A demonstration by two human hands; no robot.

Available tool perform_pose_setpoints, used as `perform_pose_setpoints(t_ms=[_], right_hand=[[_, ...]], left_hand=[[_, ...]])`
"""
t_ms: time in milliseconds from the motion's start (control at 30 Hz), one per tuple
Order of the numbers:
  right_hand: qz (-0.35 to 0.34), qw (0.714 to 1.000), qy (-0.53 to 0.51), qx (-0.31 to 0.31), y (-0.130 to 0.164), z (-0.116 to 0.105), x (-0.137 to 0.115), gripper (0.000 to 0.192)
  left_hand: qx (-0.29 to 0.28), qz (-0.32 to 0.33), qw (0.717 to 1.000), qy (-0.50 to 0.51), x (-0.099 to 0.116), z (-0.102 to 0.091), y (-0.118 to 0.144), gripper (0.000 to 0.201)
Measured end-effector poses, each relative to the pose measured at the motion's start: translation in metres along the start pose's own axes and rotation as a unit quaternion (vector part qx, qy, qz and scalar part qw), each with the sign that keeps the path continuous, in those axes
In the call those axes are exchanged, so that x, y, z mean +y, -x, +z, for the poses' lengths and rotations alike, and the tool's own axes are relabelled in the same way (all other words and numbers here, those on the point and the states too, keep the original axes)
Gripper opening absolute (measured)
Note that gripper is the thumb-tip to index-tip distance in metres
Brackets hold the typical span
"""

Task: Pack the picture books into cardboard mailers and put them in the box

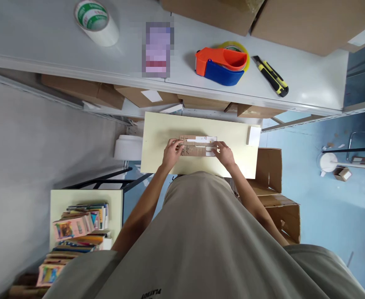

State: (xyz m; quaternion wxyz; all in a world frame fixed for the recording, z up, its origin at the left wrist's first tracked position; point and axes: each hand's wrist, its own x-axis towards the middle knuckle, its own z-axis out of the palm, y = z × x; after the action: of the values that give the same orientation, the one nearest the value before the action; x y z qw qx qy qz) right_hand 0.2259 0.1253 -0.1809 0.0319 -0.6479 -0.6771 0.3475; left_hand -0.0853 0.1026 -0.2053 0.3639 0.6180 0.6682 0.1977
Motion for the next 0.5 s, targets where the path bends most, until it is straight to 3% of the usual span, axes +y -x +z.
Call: perform_pose_setpoints(t_ms=[200,500], right_hand=[[0.041,0.996,-0.082,0.017,-0.007,-0.003,0.003,0.037],[0.061,0.994,-0.085,0.028,0.005,-0.005,-0.003,0.034]], left_hand=[[0.017,-0.017,1.0,-0.012,0.009,0.007,-0.008,0.027],[-0.037,-0.02,0.999,-0.002,0.011,0.001,-0.011,0.028]])
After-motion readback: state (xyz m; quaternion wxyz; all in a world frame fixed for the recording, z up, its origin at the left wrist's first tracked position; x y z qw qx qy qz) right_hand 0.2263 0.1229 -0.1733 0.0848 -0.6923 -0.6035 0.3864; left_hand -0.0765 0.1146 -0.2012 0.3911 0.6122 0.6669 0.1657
